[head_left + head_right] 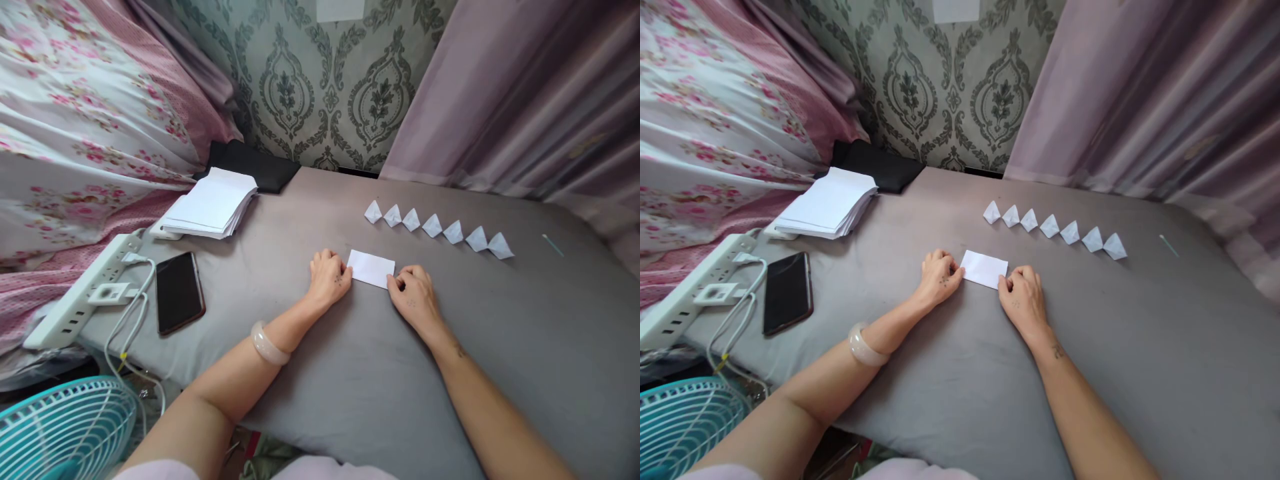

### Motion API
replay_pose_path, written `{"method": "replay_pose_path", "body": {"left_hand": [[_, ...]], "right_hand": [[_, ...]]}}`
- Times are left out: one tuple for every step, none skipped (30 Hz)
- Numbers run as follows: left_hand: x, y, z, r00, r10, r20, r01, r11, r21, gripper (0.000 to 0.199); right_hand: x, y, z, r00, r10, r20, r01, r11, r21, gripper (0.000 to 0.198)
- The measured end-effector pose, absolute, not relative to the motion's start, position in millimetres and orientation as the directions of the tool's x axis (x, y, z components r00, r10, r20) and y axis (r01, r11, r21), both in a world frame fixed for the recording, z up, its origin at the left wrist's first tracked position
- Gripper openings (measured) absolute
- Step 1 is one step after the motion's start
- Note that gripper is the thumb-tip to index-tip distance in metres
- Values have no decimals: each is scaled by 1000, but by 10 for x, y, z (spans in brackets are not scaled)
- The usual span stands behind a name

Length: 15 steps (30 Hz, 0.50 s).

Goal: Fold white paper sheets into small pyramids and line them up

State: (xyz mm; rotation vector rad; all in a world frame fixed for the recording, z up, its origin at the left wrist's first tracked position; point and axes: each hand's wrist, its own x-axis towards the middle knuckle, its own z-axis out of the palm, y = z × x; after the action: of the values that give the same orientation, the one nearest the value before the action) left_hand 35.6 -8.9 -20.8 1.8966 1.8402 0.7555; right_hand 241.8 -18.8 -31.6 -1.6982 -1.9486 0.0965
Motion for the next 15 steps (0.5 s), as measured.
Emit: {"method": "replay_pose_path", "body": {"left_hand": [[354, -93, -205, -1, 994, 112, 791, -67, 609, 18], [353, -100, -199, 6, 993, 115, 801, -74, 595, 18], [351, -109, -190, 13, 993, 117, 814, -79, 576, 17], [350, -120, -177, 21, 992, 121, 829, -85, 552, 16], [349, -129, -163, 37, 991, 129, 845, -100, 526, 16], [348, -137, -147, 67, 987, 145, 857, -131, 498, 21], [346, -140, -131, 115, 979, 170, 865, -183, 468, 29], [344, -139, -118, 186, 962, 200, 863, -257, 434, 35], [340, -133, -108, 280, 933, 226, 847, -351, 398, 40], [336, -122, -102, 385, 892, 236, 817, -448, 363, 42], [331, -108, -100, 481, 847, 228, 777, -532, 336, 44], [326, -93, -102, 556, 805, 207, 740, -593, 319, 44], [321, -79, -105, 606, 775, 180, 711, -629, 316, 43], [316, -68, -110, 631, 760, 158, 695, -643, 322, 42], [312, -62, -116, 633, 760, 148, 692, -641, 332, 41]], "right_hand": [[2421, -188, -314, -53, 934, 354, 891, 204, -406, 30], [2423, -188, -313, -53, 933, 355, 886, 208, -415, 29], [2424, -188, -311, -51, 933, 357, 881, 210, -424, 29], [2425, -187, -311, -46, 932, 361, 877, 211, -432, 28], [2426, -185, -311, -42, 931, 363, 874, 210, -439, 27], [2426, -182, -312, -35, 930, 365, 870, 209, -447, 27], [2427, -177, -313, -26, 930, 366, 867, 204, -455, 26], [2429, -172, -313, -16, 931, 366, 864, 197, -464, 26], [2432, -166, -312, -5, 932, 363, 861, 188, -473, 25], [2435, -161, -307, 7, 934, 357, 858, 178, -482, 25], [2438, -158, -298, 22, 936, 351, 854, 165, -493, 24], [2438, -160, -283, 40, 934, 354, 850, 154, -504, 22], [2434, -168, -264, 53, 927, 372, 845, 157, -511, 19], [2423, -184, -240, 51, 914, 403, 842, 178, -510, 17], [2402, -208, -213, 25, 898, 438, 840, 219, -497, 20]]}}
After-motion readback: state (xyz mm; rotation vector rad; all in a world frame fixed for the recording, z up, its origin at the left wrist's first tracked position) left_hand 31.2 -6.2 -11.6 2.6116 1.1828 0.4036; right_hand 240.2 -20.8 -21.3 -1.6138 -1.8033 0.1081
